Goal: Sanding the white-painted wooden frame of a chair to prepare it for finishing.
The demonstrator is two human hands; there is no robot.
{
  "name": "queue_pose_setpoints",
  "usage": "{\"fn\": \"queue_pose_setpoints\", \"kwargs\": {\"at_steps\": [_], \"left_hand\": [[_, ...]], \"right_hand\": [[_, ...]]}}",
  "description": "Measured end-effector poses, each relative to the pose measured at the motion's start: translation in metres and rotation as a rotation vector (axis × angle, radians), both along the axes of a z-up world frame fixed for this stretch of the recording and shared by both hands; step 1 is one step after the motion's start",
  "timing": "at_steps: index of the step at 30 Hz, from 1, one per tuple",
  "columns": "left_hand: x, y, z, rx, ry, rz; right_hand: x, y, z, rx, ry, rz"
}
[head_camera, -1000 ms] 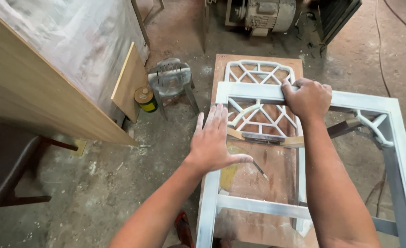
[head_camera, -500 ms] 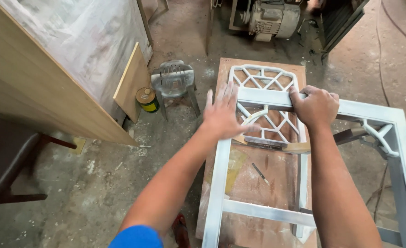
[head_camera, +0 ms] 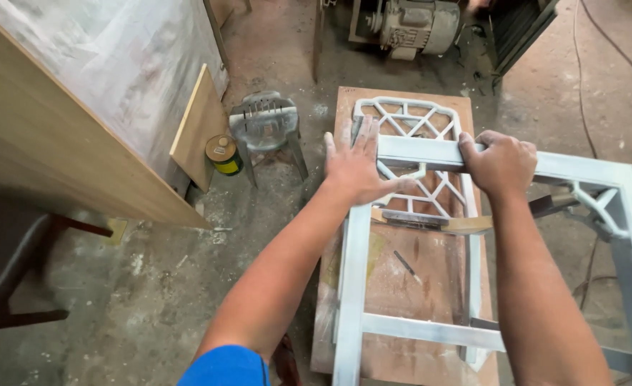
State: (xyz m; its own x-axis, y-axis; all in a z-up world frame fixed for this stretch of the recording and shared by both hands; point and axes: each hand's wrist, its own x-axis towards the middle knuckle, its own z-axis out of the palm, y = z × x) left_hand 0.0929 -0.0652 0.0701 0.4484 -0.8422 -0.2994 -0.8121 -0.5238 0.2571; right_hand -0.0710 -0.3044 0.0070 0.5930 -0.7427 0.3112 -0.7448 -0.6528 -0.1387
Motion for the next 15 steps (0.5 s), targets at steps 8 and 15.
{"fn": "queue_pose_setpoints", "kwargs": {"at_steps": [8, 15], "left_hand": [[-0.096, 0.182, -0.068, -0.53, -0.633, -0.505], [-0.048, 0.18, -0.05, -0.657, -0.588, -0.791]], "right_hand": [[-0.003, -0.005, -0.006, -0.026, 0.003, -0.02], [0.001, -0.001, -0.001, -0.009, 0.024, -0.035]]}}
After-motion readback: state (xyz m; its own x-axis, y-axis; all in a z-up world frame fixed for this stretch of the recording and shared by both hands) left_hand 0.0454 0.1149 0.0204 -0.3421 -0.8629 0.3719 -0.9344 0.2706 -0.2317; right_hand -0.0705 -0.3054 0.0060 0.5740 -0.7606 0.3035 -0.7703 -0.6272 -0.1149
